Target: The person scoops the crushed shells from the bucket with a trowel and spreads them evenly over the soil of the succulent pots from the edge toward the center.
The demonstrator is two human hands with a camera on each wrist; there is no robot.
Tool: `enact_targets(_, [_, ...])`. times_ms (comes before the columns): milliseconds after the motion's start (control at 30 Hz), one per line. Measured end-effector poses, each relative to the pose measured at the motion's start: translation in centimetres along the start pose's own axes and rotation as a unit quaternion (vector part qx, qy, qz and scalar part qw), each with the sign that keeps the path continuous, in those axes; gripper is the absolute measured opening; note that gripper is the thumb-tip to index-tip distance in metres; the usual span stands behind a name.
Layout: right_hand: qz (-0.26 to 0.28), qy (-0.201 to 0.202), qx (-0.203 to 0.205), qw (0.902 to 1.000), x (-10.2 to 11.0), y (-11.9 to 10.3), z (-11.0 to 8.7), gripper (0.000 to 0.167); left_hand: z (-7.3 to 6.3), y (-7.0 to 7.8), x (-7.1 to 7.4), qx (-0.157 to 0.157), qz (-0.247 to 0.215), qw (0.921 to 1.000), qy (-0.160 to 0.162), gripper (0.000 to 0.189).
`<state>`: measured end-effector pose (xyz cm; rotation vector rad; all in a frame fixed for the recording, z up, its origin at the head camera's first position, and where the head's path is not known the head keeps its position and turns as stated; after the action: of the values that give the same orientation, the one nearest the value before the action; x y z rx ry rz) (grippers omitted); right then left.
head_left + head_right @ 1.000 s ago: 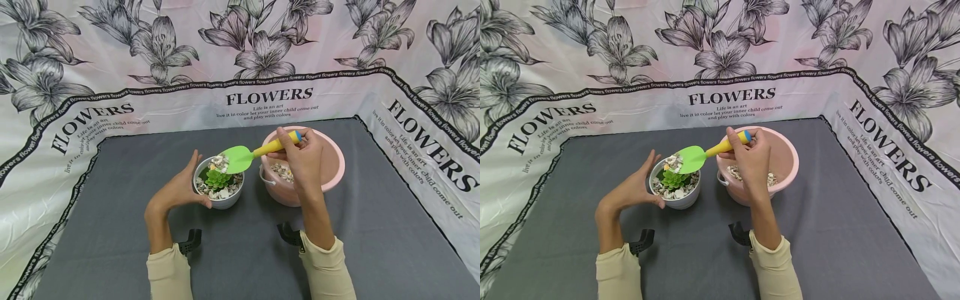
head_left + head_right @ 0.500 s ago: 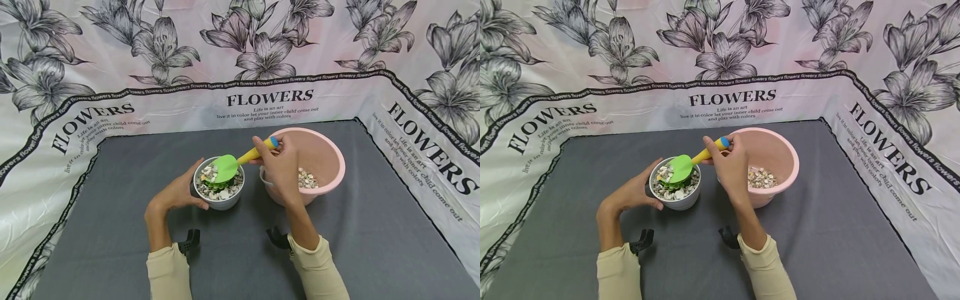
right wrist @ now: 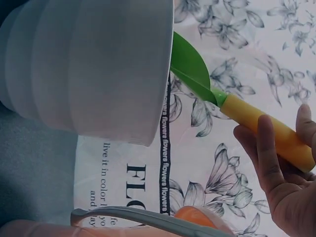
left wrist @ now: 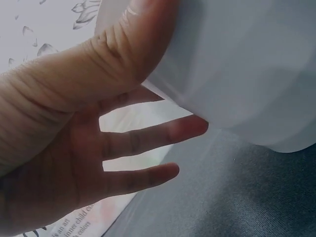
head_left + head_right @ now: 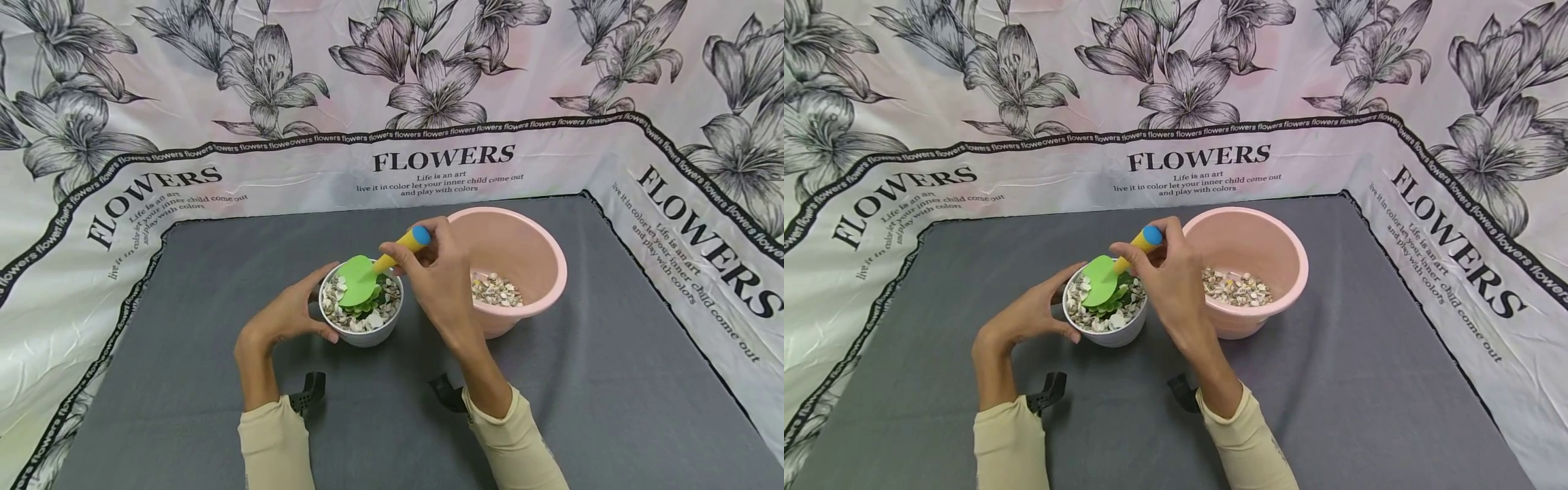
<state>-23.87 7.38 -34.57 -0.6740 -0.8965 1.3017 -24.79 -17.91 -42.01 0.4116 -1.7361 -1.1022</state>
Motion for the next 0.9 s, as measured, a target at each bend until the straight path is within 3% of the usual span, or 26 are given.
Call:
enact_targets(400, [-0.055, 0.003, 0.038, 0.9977, -0.1, -1.1, -0.4, 0.038, -0.1, 0.0, -0.1, 0.030, 0.014, 0.9994, 0.008, 0.084])
enact_targets(500, [-0.068, -0.001, 0.050, 0.9964, -0.2, -1.4, -0.6, 0.038, 0.0, 0.1, -0.2, 0.035, 0.006, 0.9993, 0.007, 0.094])
enact_targets(667, [-0.071, -0.008, 0.069, 0.9950, -0.2, -1.7, -0.7, 0.039, 0.2, 0.1, -0.4, -0.008, -0.024, 0.9996, -0.014, 0.116])
enact_targets(767, [-0.073, -0.010, 0.078, 0.9943, -0.1, -1.8, -0.7, 0.038, 0.2, 0.0, -0.5, -0.024, -0.026, 0.9992, -0.020, 0.111])
enact_targets(900, [-0.074, -0.020, 0.097, 0.9924, 0.0, -1.9, -0.6, 0.039, 0.2, 0.2, -0.5, -0.007, 0.001, 1.0000, -0.003, 0.099])
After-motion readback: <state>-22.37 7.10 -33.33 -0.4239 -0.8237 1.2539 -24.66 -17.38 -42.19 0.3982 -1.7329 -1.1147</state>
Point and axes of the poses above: each hand's wrist, its own z-axis towards the middle knuckle, its own x-axis out of the back of the hand, y = z × x, the point moved 2 cm from there along z, towards the middle knuckle, and after that the axes turned 2 degrees about -y, right-handed, at the moved point
